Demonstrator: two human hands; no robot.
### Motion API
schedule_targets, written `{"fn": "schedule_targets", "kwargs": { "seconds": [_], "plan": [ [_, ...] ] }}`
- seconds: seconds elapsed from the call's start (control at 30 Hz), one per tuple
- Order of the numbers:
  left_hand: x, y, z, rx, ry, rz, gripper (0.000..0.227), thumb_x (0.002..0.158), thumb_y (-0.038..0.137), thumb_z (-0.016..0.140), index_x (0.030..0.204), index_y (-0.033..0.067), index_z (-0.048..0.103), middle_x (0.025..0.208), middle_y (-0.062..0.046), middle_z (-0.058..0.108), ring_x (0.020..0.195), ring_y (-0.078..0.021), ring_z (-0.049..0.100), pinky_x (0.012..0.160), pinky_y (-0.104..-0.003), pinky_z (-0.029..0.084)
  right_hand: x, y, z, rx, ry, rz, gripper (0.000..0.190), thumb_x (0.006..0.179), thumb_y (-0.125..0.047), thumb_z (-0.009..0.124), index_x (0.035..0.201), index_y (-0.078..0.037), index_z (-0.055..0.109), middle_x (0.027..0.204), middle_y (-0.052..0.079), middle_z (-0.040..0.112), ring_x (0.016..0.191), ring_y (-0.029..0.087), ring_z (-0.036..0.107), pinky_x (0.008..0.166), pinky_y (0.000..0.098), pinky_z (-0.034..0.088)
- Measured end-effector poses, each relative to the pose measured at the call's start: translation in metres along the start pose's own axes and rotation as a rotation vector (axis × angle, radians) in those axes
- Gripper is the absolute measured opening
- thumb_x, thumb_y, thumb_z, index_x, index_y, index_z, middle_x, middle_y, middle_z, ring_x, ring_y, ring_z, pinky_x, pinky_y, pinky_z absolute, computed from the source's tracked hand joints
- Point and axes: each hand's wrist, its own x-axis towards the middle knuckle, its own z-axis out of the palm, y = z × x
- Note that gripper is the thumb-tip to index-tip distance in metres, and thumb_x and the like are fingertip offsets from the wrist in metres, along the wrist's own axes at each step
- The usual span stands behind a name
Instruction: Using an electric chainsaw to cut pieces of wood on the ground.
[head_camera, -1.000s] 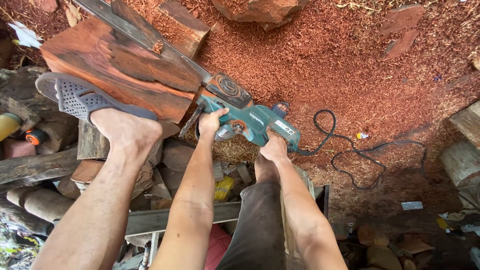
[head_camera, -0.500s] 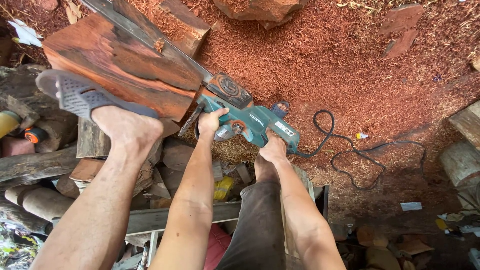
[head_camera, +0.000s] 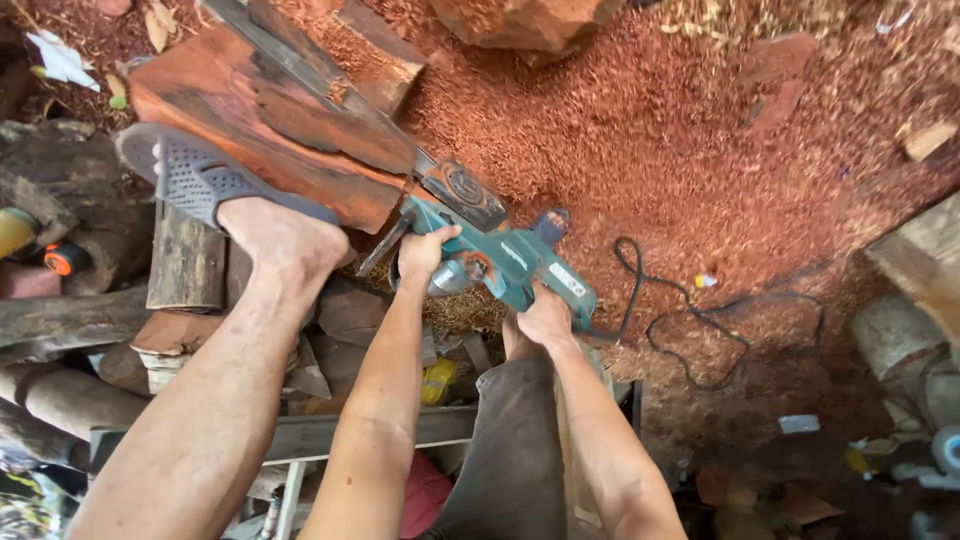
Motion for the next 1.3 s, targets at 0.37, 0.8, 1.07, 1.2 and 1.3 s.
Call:
{"fn": "schedule_targets", "kwargs": {
  "seconds": [0.37, 0.8, 1.07, 1.2, 1.3],
  "plan": [
    [-0.066, -0.032, -0.034, 0.399, -0.003, 0.149, 0.089, 0.06, 0.07, 0.082, 0.116, 0.0021, 0.071, 0.109, -0.024, 0.075, 0.105, -0.0376, 0.072, 0.095, -0.043, 0.054, -0.09, -0.029, -0.004, -0.137, 0.041, -0.038, 0.071, 0.08, -0.041, 0.079, 0.135, -0.005, 0.055, 0.116, 0.03, 0.069, 0.111, 0.048, 0.065, 0.099, 0.0508, 0.05],
    [-0.05, 0.002, -0.046, 0.366, -0.179, 0.214, 0.085, 0.062, 0.067, 0.084, 0.121, 0.0078, 0.071, 0.12, -0.016, 0.073, 0.11, -0.0303, 0.071, 0.1, -0.04, 0.053, -0.016, 0.0, -0.001, -0.277, 0.167, -0.063, 0.066, 0.074, -0.029, 0.085, 0.13, -0.004, 0.062, 0.113, 0.023, 0.074, 0.109, 0.039, 0.071, 0.095, 0.0447, 0.055],
    [-0.007, 0.018, -0.083, 0.327, -0.247, 0.378, 0.073, 0.063, 0.065, 0.081, 0.111, 0.0108, 0.076, 0.11, -0.015, 0.075, 0.102, -0.0285, 0.074, 0.091, -0.04, 0.057, 0.051, 0.012, 0.029, -0.104, 0.256, -0.133, 0.071, 0.066, -0.019, 0.087, 0.131, -0.004, 0.06, 0.108, 0.019, 0.075, 0.1, 0.031, 0.071, 0.086, 0.0406, 0.055],
    [-0.003, 0.011, -0.06, 0.305, -0.36, 0.265, 0.073, 0.068, 0.072, 0.075, 0.107, 0.0117, 0.078, 0.109, -0.014, 0.077, 0.101, -0.0289, 0.074, 0.09, -0.041, 0.058, 0.04, 0.058, 0.02, -0.198, 0.217, 0.039, 0.062, 0.068, -0.008, 0.079, 0.129, -0.007, 0.067, 0.101, 0.016, 0.078, 0.092, 0.024, 0.072, 0.085, 0.0369, 0.056],
    [-0.001, -0.002, -0.059, 0.391, -0.401, 0.259, 0.077, 0.07, 0.077, 0.073, 0.108, 0.0101, 0.078, 0.11, -0.015, 0.075, 0.103, -0.0306, 0.073, 0.091, -0.042, 0.057, 0.039, 0.086, 0.039, -0.012, 0.173, -0.018, 0.042, 0.073, -0.01, 0.079, 0.113, 0.0, 0.073, 0.098, 0.016, 0.079, 0.089, 0.026, 0.074, 0.083, 0.0404, 0.059]
  ]
}}
